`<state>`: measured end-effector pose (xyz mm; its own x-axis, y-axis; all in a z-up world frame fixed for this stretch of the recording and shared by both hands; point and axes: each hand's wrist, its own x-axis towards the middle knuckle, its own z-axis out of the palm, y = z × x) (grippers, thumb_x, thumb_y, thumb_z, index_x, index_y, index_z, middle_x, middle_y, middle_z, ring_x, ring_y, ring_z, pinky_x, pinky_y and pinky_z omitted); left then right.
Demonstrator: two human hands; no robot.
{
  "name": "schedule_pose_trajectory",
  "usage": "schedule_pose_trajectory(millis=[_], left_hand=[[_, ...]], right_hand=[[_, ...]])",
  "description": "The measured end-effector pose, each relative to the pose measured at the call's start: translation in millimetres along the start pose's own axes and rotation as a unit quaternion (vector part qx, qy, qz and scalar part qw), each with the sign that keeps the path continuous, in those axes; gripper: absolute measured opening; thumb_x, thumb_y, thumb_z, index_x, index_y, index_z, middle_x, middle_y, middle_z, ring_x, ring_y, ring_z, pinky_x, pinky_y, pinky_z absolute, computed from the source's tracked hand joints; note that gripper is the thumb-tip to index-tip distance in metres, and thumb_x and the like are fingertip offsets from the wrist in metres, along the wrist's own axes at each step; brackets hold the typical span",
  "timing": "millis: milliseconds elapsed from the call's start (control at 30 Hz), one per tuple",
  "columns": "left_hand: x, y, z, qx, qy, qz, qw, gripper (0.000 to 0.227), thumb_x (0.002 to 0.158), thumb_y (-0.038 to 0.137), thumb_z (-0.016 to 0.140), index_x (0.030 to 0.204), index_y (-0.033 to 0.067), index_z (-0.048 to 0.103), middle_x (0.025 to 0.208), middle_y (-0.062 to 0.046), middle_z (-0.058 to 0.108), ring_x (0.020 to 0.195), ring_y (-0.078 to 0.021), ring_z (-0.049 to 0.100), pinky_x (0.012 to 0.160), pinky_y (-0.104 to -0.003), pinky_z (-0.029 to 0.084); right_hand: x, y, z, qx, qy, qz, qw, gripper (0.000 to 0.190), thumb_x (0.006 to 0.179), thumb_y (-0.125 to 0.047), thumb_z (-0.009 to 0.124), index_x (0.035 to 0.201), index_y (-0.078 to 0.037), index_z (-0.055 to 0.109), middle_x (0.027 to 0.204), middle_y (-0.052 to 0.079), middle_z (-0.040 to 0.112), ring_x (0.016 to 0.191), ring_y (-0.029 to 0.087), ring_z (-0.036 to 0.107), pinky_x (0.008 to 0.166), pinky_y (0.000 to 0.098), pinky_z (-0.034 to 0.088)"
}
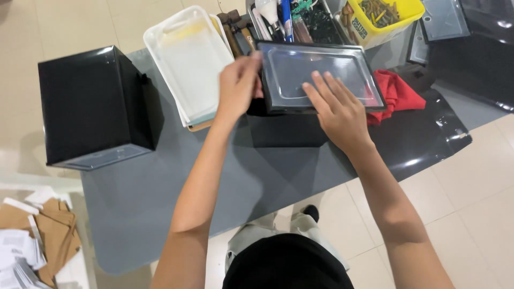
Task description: The person wipes a black plastic casing with a red cloth, then cleans a clear plastic cover. They place the clear cover onto the black casing, aligning it carefully, and press down to secure it.
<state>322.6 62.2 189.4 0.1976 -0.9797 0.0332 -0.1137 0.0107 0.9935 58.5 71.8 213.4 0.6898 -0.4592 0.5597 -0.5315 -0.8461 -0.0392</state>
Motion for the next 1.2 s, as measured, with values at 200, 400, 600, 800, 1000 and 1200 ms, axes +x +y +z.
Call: schedule_pose_trajectory(millis=[200,400,600,800,1000,1200], left_hand=[[27.0,-58.2,-35.2,0.042,0.15,0.133,0.979,0.037,0.1,0.032,0.064,0.116,0.0008,0.074,0.101,-0.007,0.075,0.084,-0.0144,0.065,0.073,-0.029,0.056],[46.7,-114.7,-10.7,-0.113,-0.044,0.113,0.986,0.047,0.104,0.025,0.058,0.146,0.0043,0.056,0.143,-0.015,0.063,0.136,-0.024,0.056,0.117,-0.037,0.04],[40.9,-104.8,6.6,-0.195,-0.034,0.102,0.975,0.052,0.109,0.027,0.045,0.157,0.0084,0.045,0.161,-0.017,0.046,0.151,-0.0271,0.043,0.125,-0.037,0.033],[40.5,-103.4,14.6,-0.219,-0.048,0.106,0.969,0.051,0.108,0.02,0.046,0.158,0.0112,0.04,0.163,-0.019,0.042,0.156,-0.028,0.035,0.127,-0.038,0.029],[51.7,-122.6,28.2,-0.274,-0.054,0.159,0.947,0.044,0.108,0.011,0.047,0.152,0.0103,0.042,0.152,-0.016,0.051,0.147,-0.0255,0.044,0.127,-0.037,0.031],[57.0,-133.8,33.7,-0.179,-0.008,0.18,0.967,0.035,0.111,0.018,0.054,0.145,0.0083,0.053,0.13,-0.011,0.062,0.12,-0.0212,0.056,0.113,-0.034,0.045]], right_hand=[[2.3,-21.2,5.1,-0.122,0.087,0.018,0.989,0.048,0.096,0.008,0.062,0.143,-0.005,0.063,0.144,0.02,0.065,0.132,0.037,0.064,0.113,0.0465,0.053],[9.1,-37.6,6.2,-0.131,0.032,0.0,0.991,0.047,0.098,0.002,0.064,0.144,-0.009,0.063,0.144,0.019,0.064,0.134,0.036,0.063,0.114,0.049,0.051],[17.1,-27.1,2.8,-0.153,-0.087,-0.012,0.984,0.056,0.093,-0.005,0.067,0.148,-0.014,0.06,0.148,0.014,0.062,0.139,0.033,0.058,0.118,0.0493,0.045],[20.9,-27.7,-9.5,-0.077,-0.103,0.024,0.991,0.068,0.082,-0.017,0.078,0.148,-0.017,0.059,0.151,0.009,0.06,0.139,0.031,0.056,0.118,0.0486,0.045],[17.4,-32.4,-7.3,-0.083,-0.101,0.04,0.991,0.07,0.081,-0.022,0.081,0.148,-0.02,0.059,0.151,0.007,0.059,0.14,0.03,0.056,0.118,0.0477,0.047],[18.4,-30.1,-12.7,-0.069,-0.101,0.051,0.991,0.068,0.085,-0.033,0.079,0.149,-0.02,0.058,0.151,0.007,0.058,0.14,0.031,0.054,0.118,0.0484,0.045]])
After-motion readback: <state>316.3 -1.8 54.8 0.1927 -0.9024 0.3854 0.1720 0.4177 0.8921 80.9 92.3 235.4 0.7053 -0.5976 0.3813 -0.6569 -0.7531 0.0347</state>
